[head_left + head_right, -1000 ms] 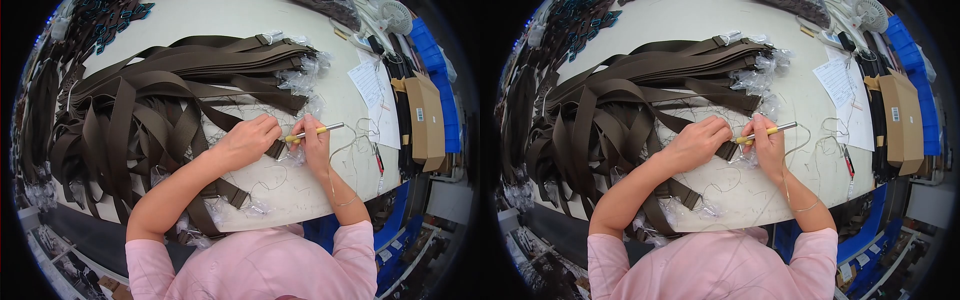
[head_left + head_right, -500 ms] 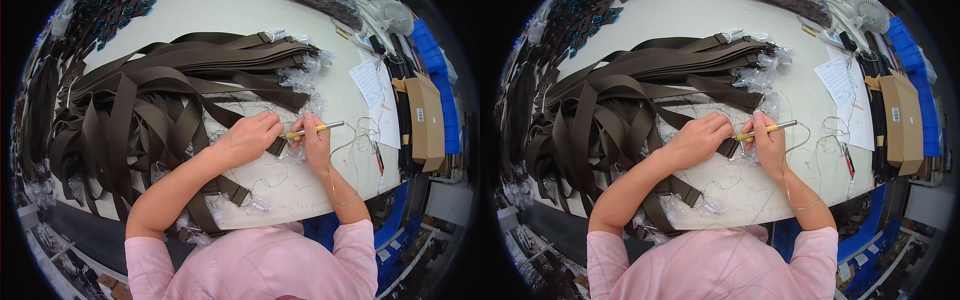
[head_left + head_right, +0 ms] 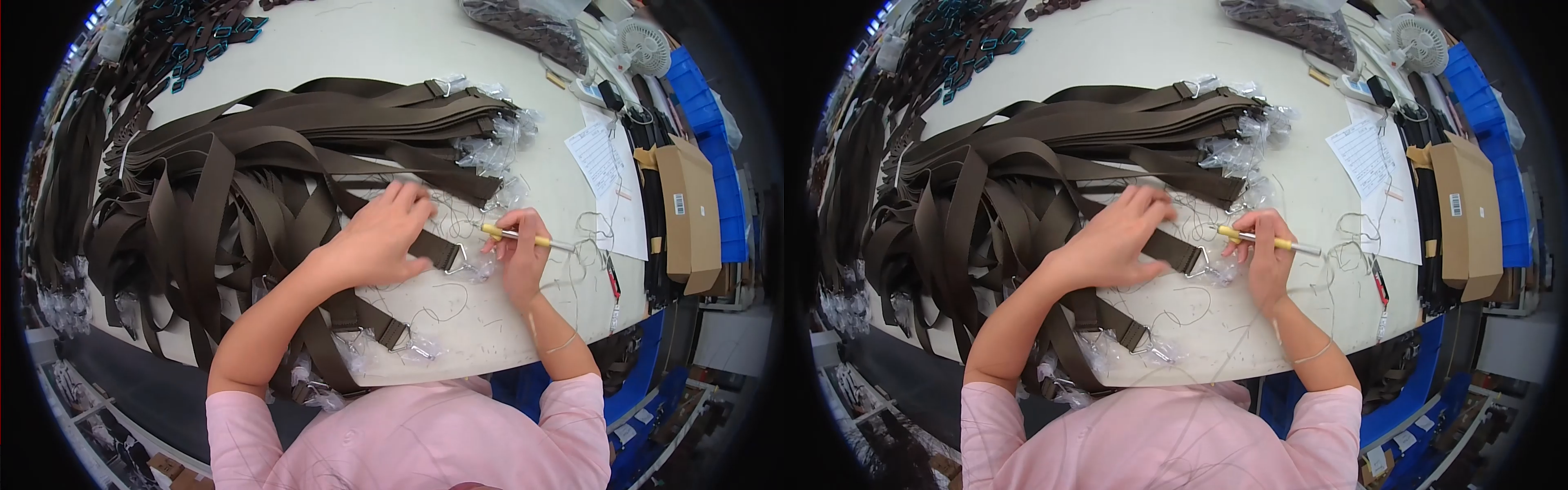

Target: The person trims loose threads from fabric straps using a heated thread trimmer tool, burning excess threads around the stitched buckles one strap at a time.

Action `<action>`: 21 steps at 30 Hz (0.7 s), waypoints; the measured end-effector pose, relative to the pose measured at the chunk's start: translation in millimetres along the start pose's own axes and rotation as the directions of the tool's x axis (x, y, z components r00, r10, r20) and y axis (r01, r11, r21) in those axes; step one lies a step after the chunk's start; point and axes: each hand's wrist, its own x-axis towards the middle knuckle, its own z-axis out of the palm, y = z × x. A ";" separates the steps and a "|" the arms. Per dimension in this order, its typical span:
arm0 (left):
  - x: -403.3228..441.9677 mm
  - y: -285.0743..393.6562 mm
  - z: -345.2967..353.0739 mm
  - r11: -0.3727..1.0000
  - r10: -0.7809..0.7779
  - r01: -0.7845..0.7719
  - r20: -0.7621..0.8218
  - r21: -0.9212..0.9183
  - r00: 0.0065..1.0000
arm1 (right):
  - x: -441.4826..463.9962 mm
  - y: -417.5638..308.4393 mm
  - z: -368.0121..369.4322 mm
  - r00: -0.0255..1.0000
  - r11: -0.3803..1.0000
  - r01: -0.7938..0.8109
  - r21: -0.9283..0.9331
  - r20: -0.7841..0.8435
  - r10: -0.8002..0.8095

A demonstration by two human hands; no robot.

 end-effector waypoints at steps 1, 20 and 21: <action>-5.0 0.1 -3.0 0.999 0.007 -0.011 0.073 0.050 0.997 | -2.4 0.5 8.2 0.992 0.991 0.125 -0.048 -0.008 -0.125; -18.1 10.0 -8.0 0.910 0.082 -0.130 0.138 0.393 0.987 | -18.2 -30.9 17.8 0.678 0.415 0.722 -0.553 0.684 -0.268; -19.3 22.3 -18.6 0.840 0.133 -0.174 0.115 0.514 0.984 | -16.8 -30.1 17.2 0.671 0.408 0.730 -0.549 0.689 -0.274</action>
